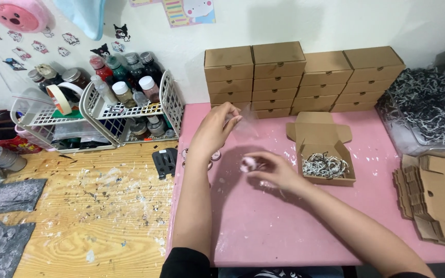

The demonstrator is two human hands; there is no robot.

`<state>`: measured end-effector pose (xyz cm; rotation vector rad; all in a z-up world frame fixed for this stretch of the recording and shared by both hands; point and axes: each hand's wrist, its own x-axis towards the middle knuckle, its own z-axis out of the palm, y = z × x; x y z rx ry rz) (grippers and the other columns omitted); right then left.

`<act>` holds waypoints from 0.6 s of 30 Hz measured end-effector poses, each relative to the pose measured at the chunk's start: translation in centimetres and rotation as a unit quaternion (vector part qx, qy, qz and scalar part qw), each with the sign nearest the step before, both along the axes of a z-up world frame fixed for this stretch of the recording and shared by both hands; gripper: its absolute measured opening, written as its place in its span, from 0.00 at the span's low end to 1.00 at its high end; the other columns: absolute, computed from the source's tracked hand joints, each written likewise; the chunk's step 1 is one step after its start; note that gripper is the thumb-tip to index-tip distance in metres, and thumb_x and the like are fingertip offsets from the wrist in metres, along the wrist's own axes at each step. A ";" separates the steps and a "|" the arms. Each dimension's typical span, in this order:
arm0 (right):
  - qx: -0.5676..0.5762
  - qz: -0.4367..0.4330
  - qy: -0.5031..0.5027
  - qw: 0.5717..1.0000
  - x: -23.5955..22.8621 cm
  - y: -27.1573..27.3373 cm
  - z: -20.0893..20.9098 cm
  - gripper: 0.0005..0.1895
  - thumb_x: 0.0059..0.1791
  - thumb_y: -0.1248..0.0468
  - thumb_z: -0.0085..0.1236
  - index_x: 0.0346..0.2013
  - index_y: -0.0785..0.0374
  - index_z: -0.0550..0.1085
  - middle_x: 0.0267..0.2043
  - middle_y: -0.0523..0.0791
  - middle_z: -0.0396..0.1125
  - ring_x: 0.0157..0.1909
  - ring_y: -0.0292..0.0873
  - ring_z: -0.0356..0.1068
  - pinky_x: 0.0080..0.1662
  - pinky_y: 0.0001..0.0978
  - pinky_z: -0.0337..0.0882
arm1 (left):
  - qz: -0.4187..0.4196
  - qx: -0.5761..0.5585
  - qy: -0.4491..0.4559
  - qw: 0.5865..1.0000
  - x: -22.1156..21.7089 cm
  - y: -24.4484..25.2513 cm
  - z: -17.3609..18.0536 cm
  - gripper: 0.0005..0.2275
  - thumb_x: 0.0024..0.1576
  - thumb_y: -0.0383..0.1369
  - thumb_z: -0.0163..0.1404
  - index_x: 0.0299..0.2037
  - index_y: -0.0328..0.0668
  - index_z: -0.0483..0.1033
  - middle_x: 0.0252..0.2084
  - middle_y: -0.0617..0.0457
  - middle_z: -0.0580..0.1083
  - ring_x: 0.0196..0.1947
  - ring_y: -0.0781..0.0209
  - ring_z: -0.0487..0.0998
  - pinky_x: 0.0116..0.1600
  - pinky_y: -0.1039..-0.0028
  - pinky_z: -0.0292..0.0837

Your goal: The person is assembling small cardboard boxes and filling them with shredded paper and small decorative items.

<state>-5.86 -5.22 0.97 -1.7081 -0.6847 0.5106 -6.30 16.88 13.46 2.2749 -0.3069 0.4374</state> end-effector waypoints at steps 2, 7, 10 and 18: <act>-0.013 -0.034 0.002 0.999 0.5 -3.2 0.3 0.28 0.45 0.63 0.64 0.60 0.56 0.72 0.56 0.48 0.73 0.54 0.44 0.76 0.55 0.35 0.76 | 0.001 0.004 0.012 1.000 0.4 0.3 -0.6 0.09 0.61 0.34 0.54 0.42 0.36 0.72 0.39 0.45 0.78 0.40 0.51 0.79 0.47 0.63 0.74; -0.018 -0.154 0.065 0.986 0.8 -8.6 4.3 0.30 0.45 0.67 0.59 0.63 0.52 0.69 0.60 0.43 0.69 0.55 0.43 0.73 0.53 0.39 0.79 | -0.007 0.019 0.076 0.997 1.6 -1.0 -2.4 0.09 0.60 0.35 0.53 0.41 0.37 0.74 0.40 0.47 0.79 0.43 0.54 0.80 0.49 0.65 0.75; 0.049 -0.194 0.040 0.979 2.0 -10.9 3.5 0.30 0.45 0.72 0.60 0.62 0.59 0.67 0.58 0.48 0.68 0.59 0.42 0.70 0.60 0.36 0.74 | -0.038 0.029 0.148 0.988 2.1 -2.4 -3.5 0.10 0.61 0.37 0.52 0.42 0.39 0.75 0.42 0.49 0.80 0.46 0.57 0.81 0.52 0.66 0.76; 0.191 -0.215 0.101 0.952 4.0 -14.5 1.5 0.23 0.49 0.73 0.56 0.59 0.67 0.67 0.56 0.51 0.71 0.56 0.45 0.73 0.57 0.38 0.75 | -0.229 0.033 0.233 0.945 3.0 -7.1 -7.2 0.10 0.62 0.40 0.52 0.42 0.41 0.76 0.47 0.50 0.80 0.50 0.60 0.80 0.59 0.69 0.75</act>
